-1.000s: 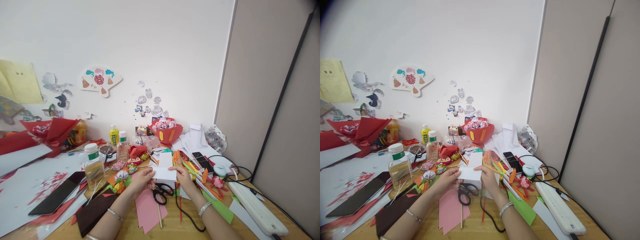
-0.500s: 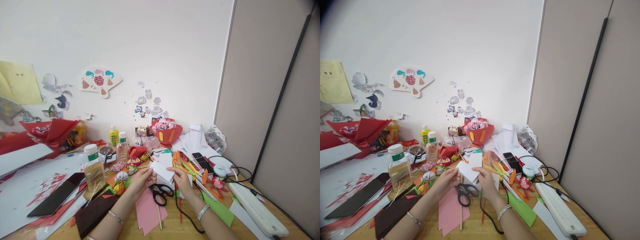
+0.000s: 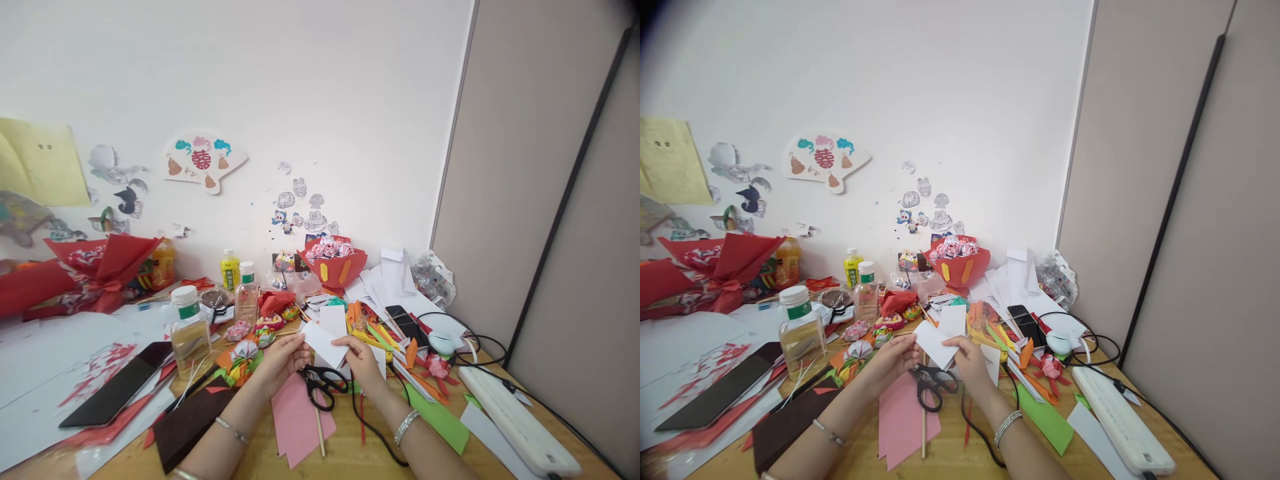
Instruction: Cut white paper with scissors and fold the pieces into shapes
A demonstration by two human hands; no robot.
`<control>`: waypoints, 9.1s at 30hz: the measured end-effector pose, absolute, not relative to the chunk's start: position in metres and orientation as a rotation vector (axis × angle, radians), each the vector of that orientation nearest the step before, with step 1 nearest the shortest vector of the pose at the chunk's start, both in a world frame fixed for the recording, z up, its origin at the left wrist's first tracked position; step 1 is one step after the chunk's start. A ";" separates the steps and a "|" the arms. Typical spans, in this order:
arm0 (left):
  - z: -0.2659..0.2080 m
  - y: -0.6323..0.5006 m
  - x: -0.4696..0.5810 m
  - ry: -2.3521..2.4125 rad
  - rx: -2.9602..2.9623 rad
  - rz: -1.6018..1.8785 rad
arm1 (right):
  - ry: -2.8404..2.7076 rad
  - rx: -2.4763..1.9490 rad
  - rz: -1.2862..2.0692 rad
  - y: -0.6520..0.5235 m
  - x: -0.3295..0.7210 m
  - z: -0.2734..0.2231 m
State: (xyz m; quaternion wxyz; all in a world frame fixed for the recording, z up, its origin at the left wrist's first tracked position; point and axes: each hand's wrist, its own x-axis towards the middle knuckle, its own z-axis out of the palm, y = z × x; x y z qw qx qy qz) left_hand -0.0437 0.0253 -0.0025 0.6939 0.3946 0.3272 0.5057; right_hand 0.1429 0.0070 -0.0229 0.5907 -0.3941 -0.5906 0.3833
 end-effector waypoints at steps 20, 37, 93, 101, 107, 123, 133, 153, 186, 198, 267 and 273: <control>-0.018 0.036 -0.036 0.885 1.173 1.073 | -1.414 -0.959 0.846 0.007 0.144 -0.023; -0.009 0.033 -0.040 0.994 1.386 1.327 | -1.314 -0.728 1.285 0.006 0.144 -0.022; 0.002 0.004 -0.025 1.000 1.913 0.921 | -1.390 -0.811 1.315 0.009 0.143 -0.027; -0.003 0.006 -0.026 0.950 1.880 0.885 | -1.383 -0.817 1.201 0.007 0.142 -0.026; -0.001 0.002 -0.025 0.939 1.865 0.855 | -1.395 -0.854 1.120 0.006 0.142 -0.024; 0.004 0.005 -0.025 1.047 1.854 1.005 | -1.561 -0.926 0.958 0.015 0.145 -0.031; -0.011 0.028 -0.038 1.055 1.753 1.192 | -1.645 -0.913 0.966 0.016 0.147 -0.031; -0.015 0.035 -0.038 1.006 1.576 1.240 | -1.546 -0.760 1.276 0.022 0.146 -0.039; -0.013 0.028 -0.030 0.990 1.539 1.197 | -1.379 -0.815 1.125 0.012 0.135 -0.030; -0.012 0.025 -0.026 1.018 1.511 1.194 | -1.499 -0.790 1.222 0.016 0.138 -0.036; 0.003 -0.006 -0.034 0.763 1.557 0.254 | -1.569 -1.037 0.708 0.014 0.143 -0.039; 0.000 -0.003 -0.035 0.783 1.515 0.333 | -1.468 -1.010 0.813 0.015 0.143 -0.039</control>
